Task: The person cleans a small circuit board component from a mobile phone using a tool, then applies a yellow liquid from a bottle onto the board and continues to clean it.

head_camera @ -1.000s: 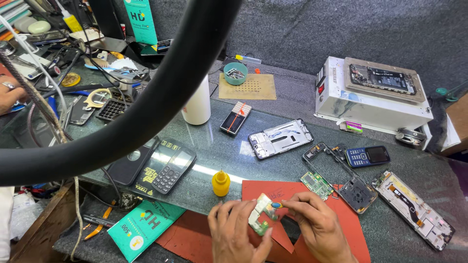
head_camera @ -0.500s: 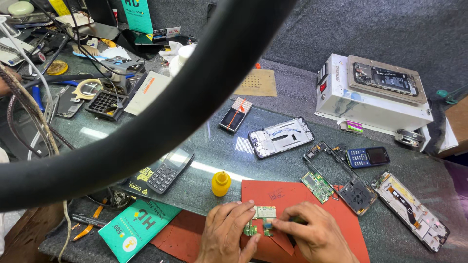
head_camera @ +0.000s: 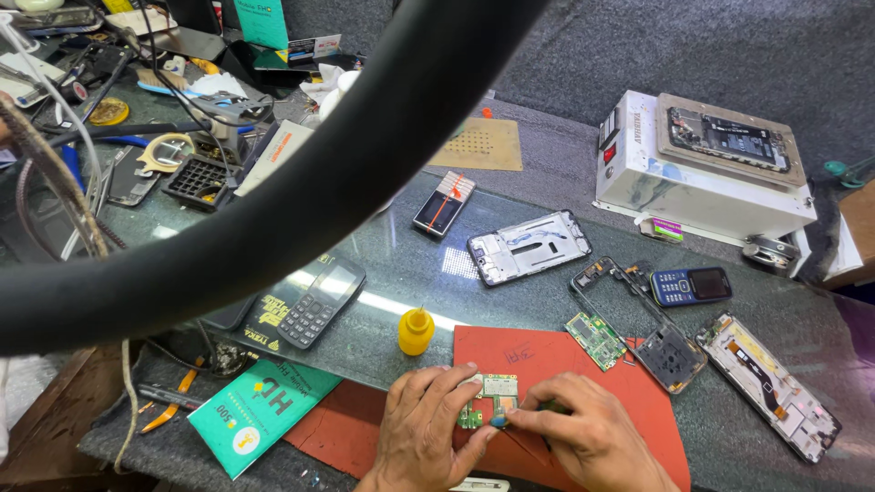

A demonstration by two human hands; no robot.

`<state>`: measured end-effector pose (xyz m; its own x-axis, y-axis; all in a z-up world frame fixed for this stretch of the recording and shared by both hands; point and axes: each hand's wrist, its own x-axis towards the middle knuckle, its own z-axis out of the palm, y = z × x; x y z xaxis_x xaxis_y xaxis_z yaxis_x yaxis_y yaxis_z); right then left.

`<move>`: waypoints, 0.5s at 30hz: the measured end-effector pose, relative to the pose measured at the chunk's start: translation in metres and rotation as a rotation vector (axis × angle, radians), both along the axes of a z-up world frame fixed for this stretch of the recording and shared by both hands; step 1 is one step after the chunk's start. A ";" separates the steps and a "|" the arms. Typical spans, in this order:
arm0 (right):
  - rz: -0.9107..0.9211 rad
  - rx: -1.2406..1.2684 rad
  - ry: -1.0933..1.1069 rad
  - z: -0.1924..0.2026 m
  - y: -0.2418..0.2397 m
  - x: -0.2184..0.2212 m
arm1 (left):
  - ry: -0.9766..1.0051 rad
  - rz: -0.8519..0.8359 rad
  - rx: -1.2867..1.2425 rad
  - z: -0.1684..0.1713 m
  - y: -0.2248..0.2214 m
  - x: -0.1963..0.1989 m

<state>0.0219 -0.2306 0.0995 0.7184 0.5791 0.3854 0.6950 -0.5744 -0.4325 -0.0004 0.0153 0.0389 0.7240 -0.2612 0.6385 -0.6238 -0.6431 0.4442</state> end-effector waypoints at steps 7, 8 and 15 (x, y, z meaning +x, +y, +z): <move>-0.047 0.049 0.014 -0.015 -0.003 0.001 | -0.348 0.068 -0.360 0.003 0.003 -0.014; -0.027 0.064 0.010 -0.017 -0.001 0.002 | -0.248 0.112 -0.457 0.005 0.008 -0.020; -0.088 0.006 0.077 -0.046 -0.015 0.006 | -0.062 0.187 -0.571 0.010 0.035 -0.037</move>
<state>0.0280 -0.2458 0.0535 0.7941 0.5102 0.3303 0.6064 -0.6290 -0.4864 -0.0373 0.0507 0.0489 0.6813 0.2638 0.6828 -0.5591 -0.4147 0.7180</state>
